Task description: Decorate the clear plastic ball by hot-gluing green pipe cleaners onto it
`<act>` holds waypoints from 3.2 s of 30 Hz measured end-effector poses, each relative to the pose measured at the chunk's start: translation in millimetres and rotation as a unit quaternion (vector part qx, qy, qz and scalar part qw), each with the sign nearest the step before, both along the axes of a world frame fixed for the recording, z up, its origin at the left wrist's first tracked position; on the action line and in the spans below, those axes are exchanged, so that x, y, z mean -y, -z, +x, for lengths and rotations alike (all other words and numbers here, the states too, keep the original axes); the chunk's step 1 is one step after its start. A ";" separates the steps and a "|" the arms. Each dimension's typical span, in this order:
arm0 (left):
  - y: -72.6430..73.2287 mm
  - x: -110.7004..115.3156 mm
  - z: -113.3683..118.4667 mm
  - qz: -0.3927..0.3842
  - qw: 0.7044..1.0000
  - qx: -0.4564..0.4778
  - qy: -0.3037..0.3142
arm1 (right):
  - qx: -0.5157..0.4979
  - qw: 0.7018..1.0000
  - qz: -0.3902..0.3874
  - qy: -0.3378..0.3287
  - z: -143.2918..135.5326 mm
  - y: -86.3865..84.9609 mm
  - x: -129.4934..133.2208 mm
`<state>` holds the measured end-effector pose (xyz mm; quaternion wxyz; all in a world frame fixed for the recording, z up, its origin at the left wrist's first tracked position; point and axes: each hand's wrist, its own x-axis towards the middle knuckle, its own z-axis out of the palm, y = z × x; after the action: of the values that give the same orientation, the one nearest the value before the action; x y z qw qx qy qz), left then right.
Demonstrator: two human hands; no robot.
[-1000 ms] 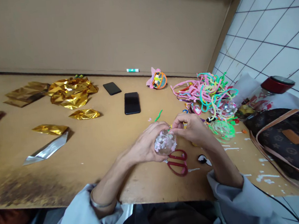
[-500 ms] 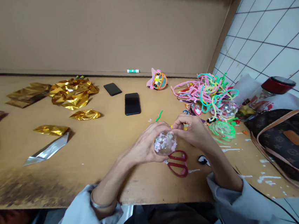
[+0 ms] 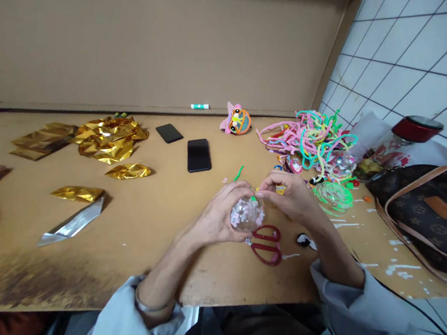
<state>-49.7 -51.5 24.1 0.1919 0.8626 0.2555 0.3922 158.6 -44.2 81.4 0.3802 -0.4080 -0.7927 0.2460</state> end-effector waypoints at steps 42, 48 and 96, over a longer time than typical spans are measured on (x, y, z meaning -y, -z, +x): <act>-3.2 -0.7 0.3 0.016 1.000 -0.012 -0.010 | -0.009 0.999 0.021 -0.038 -1.5 5.0 19.2; -1.6 -1.1 0.9 0.021 1.000 0.002 -0.006 | -0.010 0.999 0.032 -0.041 -1.7 5.2 18.8; 2.7 -2.2 1.5 -0.073 0.993 0.088 0.000 | -0.179 0.982 -0.052 -0.039 -13.6 20.5 16.2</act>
<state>-48.2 -49.3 21.4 0.2763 0.8085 0.2653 0.4468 145.0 -60.4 60.9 0.4841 -0.3453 -0.7134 0.3707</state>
